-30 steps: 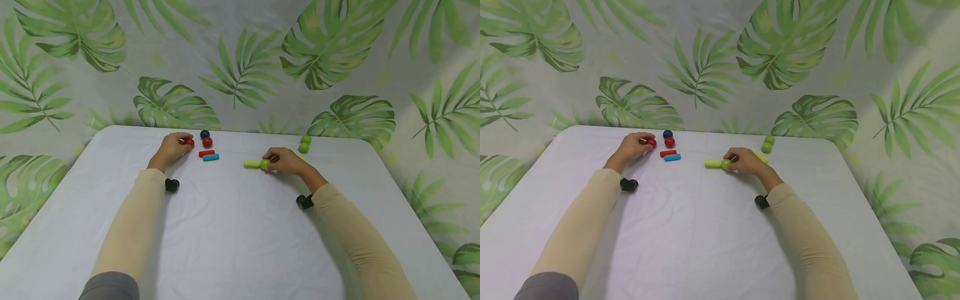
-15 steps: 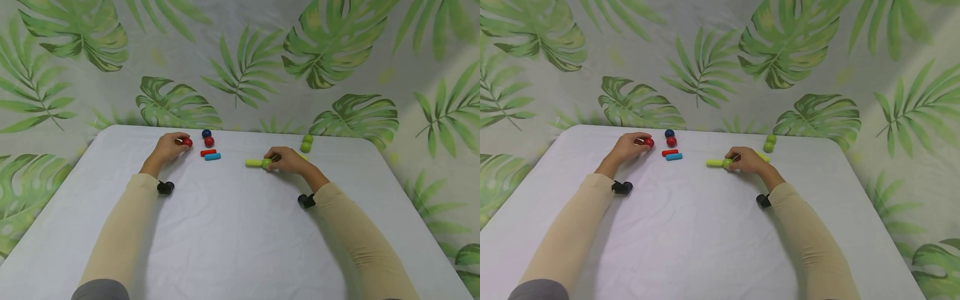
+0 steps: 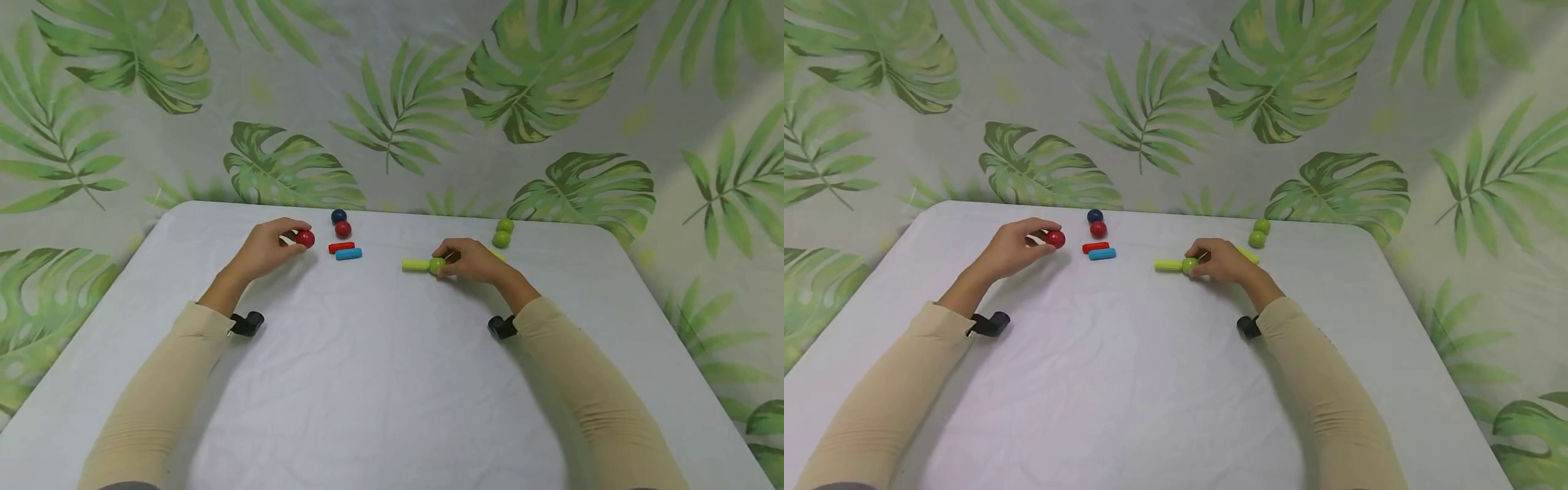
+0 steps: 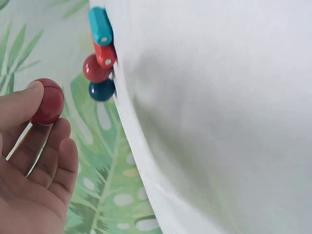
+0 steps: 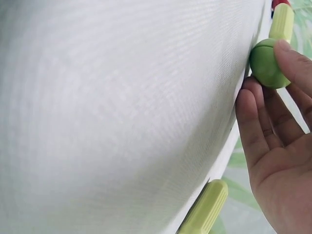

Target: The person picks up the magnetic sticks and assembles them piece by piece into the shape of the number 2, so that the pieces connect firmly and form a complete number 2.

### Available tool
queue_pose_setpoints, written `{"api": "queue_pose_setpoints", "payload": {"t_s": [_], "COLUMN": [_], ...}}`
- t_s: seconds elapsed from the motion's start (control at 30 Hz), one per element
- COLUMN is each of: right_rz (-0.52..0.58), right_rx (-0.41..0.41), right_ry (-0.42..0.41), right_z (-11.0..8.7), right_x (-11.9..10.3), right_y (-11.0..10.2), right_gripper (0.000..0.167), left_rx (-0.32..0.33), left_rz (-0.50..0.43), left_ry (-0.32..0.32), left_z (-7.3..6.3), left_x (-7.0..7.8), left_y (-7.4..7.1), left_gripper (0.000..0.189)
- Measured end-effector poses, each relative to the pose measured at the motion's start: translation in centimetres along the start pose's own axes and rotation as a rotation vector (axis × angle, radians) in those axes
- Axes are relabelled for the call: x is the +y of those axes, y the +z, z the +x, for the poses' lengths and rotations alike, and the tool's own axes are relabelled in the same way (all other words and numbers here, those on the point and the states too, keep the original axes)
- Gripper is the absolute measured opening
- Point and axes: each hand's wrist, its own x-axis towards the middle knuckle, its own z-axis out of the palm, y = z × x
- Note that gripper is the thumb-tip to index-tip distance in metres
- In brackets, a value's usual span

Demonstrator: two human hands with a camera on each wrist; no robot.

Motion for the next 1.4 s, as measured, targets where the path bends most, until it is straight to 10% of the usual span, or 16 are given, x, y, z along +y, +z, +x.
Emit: {"api": "queue_pose_setpoints", "payload": {"t_s": [0.23,0.57,1.07,1.4], "right_rz": [-0.005,-0.010,0.007,-0.003], "right_rx": [-0.004,-0.005,-0.014,-0.017], "right_ry": [-0.001,0.002,-0.009,-0.005], "right_z": [0.2,0.1,0.0,-0.1], "right_x": [-0.1,0.2,0.0,-0.1], "right_y": [0.0,0.1,0.0,0.1], "right_gripper": [0.035,0.034,0.032,0.033], "left_rx": [-0.052,-0.128,-0.192,-0.232], "left_rz": [0.047,-0.046,-0.040,-0.027], "left_ry": [0.207,0.313,0.372,0.255], "left_z": [-1.4,-1.9,0.5,2.6], "left_x": [2.4,5.1,6.3,6.9], "left_y": [1.5,3.5,7.1,8.6], "left_gripper": [0.037,0.040,0.035,0.037]}}
